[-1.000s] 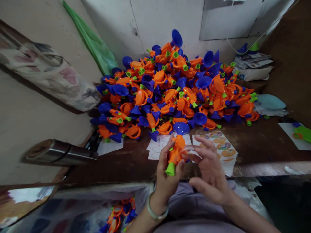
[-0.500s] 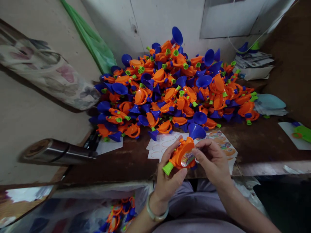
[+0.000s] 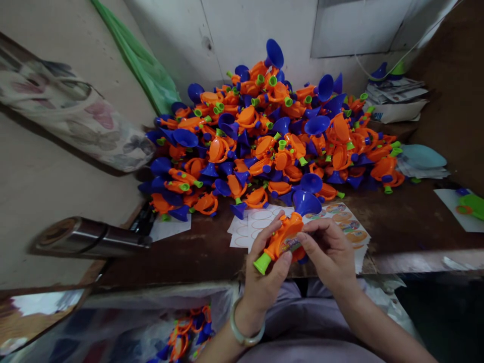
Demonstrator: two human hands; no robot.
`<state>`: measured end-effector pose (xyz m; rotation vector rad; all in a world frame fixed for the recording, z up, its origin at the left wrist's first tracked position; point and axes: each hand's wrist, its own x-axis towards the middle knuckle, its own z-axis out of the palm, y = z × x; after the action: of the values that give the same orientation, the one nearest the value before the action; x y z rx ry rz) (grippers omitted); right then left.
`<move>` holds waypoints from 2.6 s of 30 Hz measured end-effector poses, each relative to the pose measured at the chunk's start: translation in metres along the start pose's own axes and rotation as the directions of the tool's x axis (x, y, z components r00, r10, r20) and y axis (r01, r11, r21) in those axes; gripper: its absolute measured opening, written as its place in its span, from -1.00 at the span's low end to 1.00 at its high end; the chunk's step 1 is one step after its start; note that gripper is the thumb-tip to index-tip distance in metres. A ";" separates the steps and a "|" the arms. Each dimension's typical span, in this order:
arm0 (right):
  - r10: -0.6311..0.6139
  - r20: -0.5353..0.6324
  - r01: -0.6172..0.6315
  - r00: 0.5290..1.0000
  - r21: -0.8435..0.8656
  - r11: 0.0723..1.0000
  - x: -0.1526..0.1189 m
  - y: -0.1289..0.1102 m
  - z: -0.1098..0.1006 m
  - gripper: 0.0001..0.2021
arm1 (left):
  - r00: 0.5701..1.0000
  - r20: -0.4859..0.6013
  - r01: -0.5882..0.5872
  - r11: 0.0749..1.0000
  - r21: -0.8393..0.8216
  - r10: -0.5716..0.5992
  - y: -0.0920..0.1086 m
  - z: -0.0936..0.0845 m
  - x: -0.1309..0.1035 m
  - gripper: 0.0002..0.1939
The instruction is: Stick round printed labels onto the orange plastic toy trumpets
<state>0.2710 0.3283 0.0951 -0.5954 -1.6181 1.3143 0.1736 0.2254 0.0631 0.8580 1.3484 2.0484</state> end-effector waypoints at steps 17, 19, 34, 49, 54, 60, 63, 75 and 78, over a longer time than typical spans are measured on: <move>-0.255 0.059 0.259 0.965 -0.364 0.895 0.004 0.003 0.001 -0.95 | 0.991 -0.052 -0.115 0.980 0.162 0.125 0.004 0.003 -0.003 -0.63; -0.278 0.090 0.290 0.956 -0.400 0.869 0.003 0.004 0.003 -0.93 | 0.991 -0.055 -0.114 0.979 0.169 0.125 0.003 0.003 -0.003 -0.63; 0.334 0.294 0.112 0.895 -0.875 0.471 0.037 0.092 -0.022 -0.32 | 0.701 -0.693 0.190 0.893 0.409 0.168 -0.016 -0.149 -0.014 -0.51; 0.375 0.339 0.120 0.863 -0.858 0.499 0.028 0.114 -0.009 -0.20 | 0.983 0.118 -0.167 0.410 0.897 0.141 -0.107 -0.094 -0.005 -0.48; 0.269 0.286 0.039 0.920 -0.749 0.661 0.026 0.111 -0.013 -0.36 | 0.971 0.130 -0.202 0.395 0.896 0.203 -0.104 -0.100 0.000 -0.68; 0.252 0.192 -0.109 0.948 -0.550 0.828 0.018 0.102 -0.018 -0.60 | 0.941 0.119 -0.243 0.390 0.888 0.315 -0.093 -0.097 -0.004 -0.68; 0.262 0.257 -0.132 0.930 -0.431 0.893 0.014 0.096 -0.013 -0.62 | 0.928 0.149 -0.283 0.385 0.878 0.342 -0.087 -0.094 -0.011 -0.67; -0.035 0.568 0.215 0.822 -0.254 0.943 -0.007 0.050 -0.016 -0.50 | 0.992 0.129 -0.099 0.596 0.797 -0.008 0.018 -0.058 0.043 -0.49; -0.172 0.523 0.351 0.835 -0.265 0.898 -0.012 0.047 -0.019 -0.48 | 0.977 0.139 0.018 0.707 0.707 -0.164 0.027 -0.047 0.046 -0.57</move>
<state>0.2849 0.3419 0.0466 -0.2259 -2.2968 1.0141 0.1057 0.2215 0.0843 1.2293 2.0486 1.2904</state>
